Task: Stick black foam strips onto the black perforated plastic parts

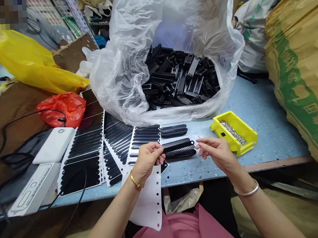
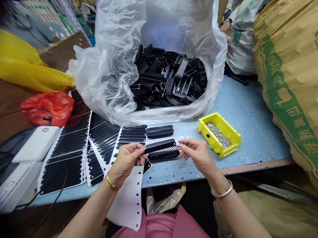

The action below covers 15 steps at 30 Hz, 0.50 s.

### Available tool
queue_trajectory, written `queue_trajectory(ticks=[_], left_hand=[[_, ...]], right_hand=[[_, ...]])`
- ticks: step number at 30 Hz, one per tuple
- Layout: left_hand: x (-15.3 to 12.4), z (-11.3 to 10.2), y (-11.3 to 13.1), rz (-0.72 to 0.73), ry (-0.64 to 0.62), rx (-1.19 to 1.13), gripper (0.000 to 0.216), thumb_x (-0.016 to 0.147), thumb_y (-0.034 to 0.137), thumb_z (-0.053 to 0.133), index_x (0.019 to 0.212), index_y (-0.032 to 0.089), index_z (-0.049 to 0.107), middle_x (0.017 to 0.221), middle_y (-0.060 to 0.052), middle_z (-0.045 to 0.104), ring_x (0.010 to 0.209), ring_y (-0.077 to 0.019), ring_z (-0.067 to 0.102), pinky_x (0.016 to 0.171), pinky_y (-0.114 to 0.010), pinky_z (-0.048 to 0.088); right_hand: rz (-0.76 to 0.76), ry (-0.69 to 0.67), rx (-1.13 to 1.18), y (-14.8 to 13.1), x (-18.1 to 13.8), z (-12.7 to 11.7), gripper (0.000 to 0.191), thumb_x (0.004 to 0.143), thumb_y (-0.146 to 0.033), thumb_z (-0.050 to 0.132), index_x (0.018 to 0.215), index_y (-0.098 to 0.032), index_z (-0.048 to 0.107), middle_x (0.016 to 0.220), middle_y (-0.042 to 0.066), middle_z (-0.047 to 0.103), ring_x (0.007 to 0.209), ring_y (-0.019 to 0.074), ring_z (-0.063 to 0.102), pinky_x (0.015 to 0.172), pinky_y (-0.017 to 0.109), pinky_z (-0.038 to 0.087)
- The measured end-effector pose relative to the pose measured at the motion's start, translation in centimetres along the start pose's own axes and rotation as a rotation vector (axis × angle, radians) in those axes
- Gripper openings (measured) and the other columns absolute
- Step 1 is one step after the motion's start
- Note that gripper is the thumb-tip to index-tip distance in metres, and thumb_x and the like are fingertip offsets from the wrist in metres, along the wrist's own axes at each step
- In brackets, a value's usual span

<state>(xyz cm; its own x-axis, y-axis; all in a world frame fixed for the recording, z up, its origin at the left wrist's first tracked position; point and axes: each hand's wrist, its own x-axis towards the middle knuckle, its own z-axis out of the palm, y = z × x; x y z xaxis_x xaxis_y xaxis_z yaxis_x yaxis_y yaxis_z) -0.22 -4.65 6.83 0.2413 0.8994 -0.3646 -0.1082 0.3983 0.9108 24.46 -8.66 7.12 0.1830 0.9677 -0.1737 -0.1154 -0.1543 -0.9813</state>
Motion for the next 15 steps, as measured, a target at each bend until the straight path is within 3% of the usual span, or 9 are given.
queue_trajectory(ticks=[7, 12, 15], left_hand=[[0.6, 0.9, -0.1, 0.021, -0.017, 0.033, 0.027, 0.067, 0.035, 0.077, 0.068, 0.013, 0.062, 0.055, -0.004, 0.065, 0.039, -0.0088, 0.055, 0.037, -0.017, 0.036], [1.2, 1.0, -0.3, 0.059, -0.025, 0.041, 0.025, 0.068, 0.033, 0.077, 0.069, 0.012, 0.063, 0.056, -0.005, 0.066, 0.039, -0.0096, 0.057, 0.035, -0.016, 0.036], [1.6, 0.3, -0.4, 0.074, -0.018, 0.019, 0.026, 0.070, 0.035, 0.076, 0.075, 0.011, 0.067, 0.062, -0.007, 0.069, 0.041, -0.0109, 0.060, 0.036, -0.017, 0.038]], right_hand=[[0.010, -0.006, -0.051, -0.1, 1.2, 1.2, 0.032, 0.057, -0.041, 0.090, 0.068, -0.014, 0.075, 0.048, 0.002, 0.064, 0.043, 0.0123, 0.057, 0.040, 0.023, 0.045], [0.023, -0.082, 0.064, -0.6, 1.9, 1.5, 0.031, 0.055, -0.036, 0.091, 0.065, -0.015, 0.071, 0.053, -0.001, 0.061, 0.043, 0.0092, 0.052, 0.042, 0.023, 0.043], [-0.021, -0.060, 0.050, -1.0, 2.4, 1.2, 0.033, 0.053, -0.036, 0.092, 0.063, -0.016, 0.068, 0.053, -0.003, 0.058, 0.043, 0.0089, 0.050, 0.041, 0.023, 0.041]])
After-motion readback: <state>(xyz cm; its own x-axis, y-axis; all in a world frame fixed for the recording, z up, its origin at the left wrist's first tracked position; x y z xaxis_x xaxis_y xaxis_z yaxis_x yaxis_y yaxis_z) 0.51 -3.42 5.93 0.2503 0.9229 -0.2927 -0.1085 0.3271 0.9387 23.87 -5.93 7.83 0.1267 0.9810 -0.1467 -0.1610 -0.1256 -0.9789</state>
